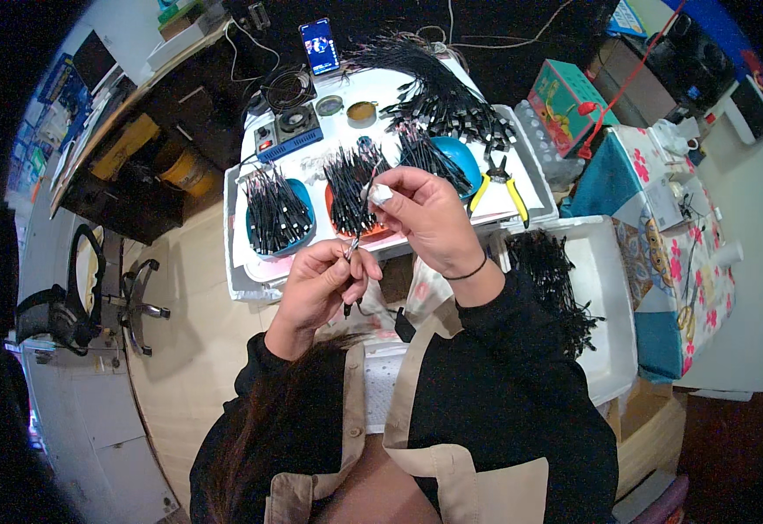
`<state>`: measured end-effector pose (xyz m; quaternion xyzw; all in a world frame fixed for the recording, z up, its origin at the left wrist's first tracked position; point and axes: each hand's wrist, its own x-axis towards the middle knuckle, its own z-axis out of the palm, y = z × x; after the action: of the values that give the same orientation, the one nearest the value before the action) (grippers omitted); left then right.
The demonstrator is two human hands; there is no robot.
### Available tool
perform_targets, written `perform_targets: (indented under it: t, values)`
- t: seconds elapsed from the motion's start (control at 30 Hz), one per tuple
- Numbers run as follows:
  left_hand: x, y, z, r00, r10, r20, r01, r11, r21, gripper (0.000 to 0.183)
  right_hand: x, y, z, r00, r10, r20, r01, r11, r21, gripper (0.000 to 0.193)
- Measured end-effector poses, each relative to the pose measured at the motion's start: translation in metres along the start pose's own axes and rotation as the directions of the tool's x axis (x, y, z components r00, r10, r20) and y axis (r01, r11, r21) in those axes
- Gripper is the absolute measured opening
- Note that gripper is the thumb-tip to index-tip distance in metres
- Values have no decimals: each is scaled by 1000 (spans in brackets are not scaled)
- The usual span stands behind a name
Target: The person repeatedly picks up black cables and small white cylindrical components from trays on a workbench. They insert the white components into the cable ends and place the assembled units into a separate container. The process is continuous and repetitive throughout the clip.
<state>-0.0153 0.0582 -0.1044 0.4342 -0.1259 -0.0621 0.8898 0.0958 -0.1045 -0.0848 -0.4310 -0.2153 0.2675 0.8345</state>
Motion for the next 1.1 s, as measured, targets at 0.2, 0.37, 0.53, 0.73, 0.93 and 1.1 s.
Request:
perform_targets:
  t: [0.2, 0.37, 0.53, 0.73, 0.93, 1.1]
  values:
    - [9, 1, -4, 960, 124, -250, -132, 991, -15, 18, -19, 9, 18, 993, -90, 75, 105, 968, -229, 12]
    - [17, -4, 5, 949, 201, -245, -143, 961, 235, 18, -23, 6, 16, 995, -97, -17, 85, 933, -350, 13]
    - [20, -9, 11, 947, 172, -270, -109, 966, 233, 18, -26, 1, 7, 995, -96, -21, 82, 930, -358, 16]
    - [20, -7, 10, 946, 168, -277, -106, 968, 226, 19, -32, -5, 4, 989, -146, -3, 137, 936, -323, 21]
    - [20, -6, 17, 961, 94, -259, -37, 976, 216, 17, -32, -8, 7, 981, -195, -15, 168, 878, -449, 15]
    - [16, 0, 20, 975, -49, -216, 59, 998, 38, 17, -28, -5, 10, 974, -223, 36, 209, 831, -516, 13]
